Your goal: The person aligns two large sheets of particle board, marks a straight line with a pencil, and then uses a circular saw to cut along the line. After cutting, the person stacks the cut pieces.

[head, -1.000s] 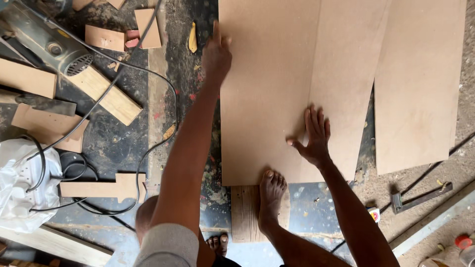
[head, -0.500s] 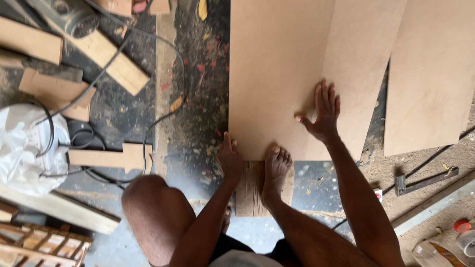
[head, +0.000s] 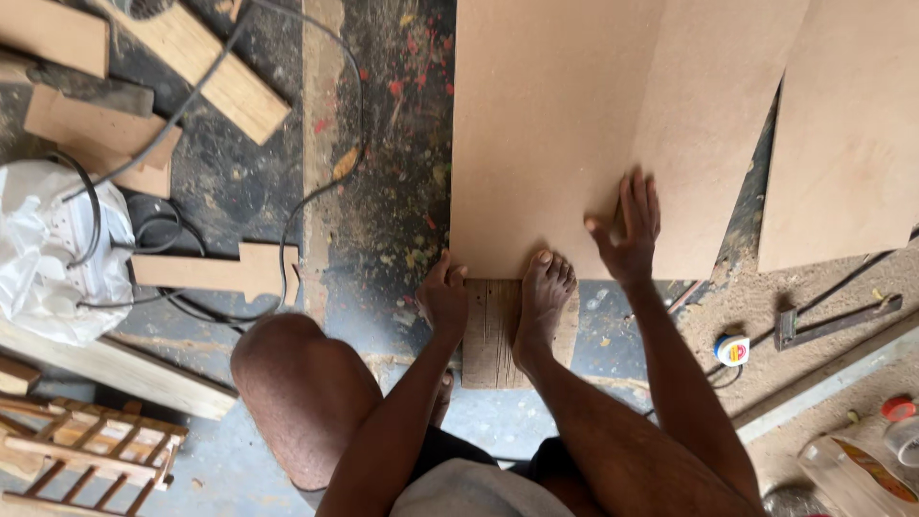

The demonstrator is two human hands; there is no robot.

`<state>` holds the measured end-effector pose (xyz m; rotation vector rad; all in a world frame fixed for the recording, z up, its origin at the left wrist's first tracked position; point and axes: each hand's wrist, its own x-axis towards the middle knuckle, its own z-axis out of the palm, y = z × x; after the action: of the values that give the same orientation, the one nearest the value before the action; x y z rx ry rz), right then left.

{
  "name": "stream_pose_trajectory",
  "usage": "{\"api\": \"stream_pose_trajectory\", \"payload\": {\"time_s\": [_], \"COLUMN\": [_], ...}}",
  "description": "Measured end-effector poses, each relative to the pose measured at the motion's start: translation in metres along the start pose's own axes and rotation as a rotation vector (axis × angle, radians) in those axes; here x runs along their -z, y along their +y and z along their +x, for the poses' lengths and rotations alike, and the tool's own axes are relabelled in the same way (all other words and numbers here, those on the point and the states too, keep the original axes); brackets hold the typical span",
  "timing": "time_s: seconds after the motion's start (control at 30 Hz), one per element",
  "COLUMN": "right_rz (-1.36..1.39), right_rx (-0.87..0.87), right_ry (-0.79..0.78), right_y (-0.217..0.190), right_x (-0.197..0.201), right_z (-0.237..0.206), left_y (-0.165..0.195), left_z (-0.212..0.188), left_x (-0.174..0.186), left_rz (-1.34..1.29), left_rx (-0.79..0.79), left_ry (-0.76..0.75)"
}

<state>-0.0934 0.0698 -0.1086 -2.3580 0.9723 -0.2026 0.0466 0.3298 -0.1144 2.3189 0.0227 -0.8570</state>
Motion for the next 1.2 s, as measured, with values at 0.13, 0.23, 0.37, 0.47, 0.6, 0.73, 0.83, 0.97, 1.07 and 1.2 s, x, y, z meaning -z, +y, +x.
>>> {"api": "stream_pose_trajectory", "payload": {"time_s": [0.13, 0.23, 0.37, 0.47, 0.6, 0.73, 0.83, 0.97, 1.07, 1.2], "right_rz": [0.051, 0.065, 0.050, 0.055, 0.062, 0.036, 0.025, 0.026, -0.019, 0.051], "right_rx": [-0.031, -0.027, -0.023, -0.015, -0.013, -0.030, -0.023, -0.001, -0.004, 0.016], "right_ry": [-0.008, -0.008, -0.007, -0.020, 0.006, 0.021, 0.049, 0.080, 0.067, 0.098], "right_y": [-0.005, -0.002, -0.002, -0.004, -0.007, -0.014, -0.022, -0.031, -0.037, -0.035], "right_x": [-0.006, -0.005, -0.004, -0.002, 0.004, 0.013, 0.020, 0.030, 0.037, 0.042], "right_z": [-0.045, -0.059, -0.062, -0.063, -0.061, -0.059, -0.054, -0.047, -0.044, -0.034], "left_y": [-0.006, -0.008, -0.012, -0.013, -0.007, 0.037, 0.087, 0.156, 0.214, 0.284], "left_z": [-0.001, -0.004, -0.004, -0.004, -0.002, 0.003, 0.027, 0.089, 0.151, 0.210], "left_x": [-0.001, -0.001, 0.002, 0.004, 0.005, 0.016, 0.025, 0.014, -0.003, -0.008], "left_rz": [-0.046, -0.058, -0.125, -0.079, 0.004, 0.358, 0.559, 0.461, 0.261, 0.053], "left_rx": [-0.091, 0.003, -0.086, 0.086, -0.130, -0.241, -0.263, -0.536, -0.704, -0.594], "left_ry": [0.057, -0.004, 0.022, -0.045, -0.032, -0.084, -0.073, -0.005, 0.050, 0.028]}}
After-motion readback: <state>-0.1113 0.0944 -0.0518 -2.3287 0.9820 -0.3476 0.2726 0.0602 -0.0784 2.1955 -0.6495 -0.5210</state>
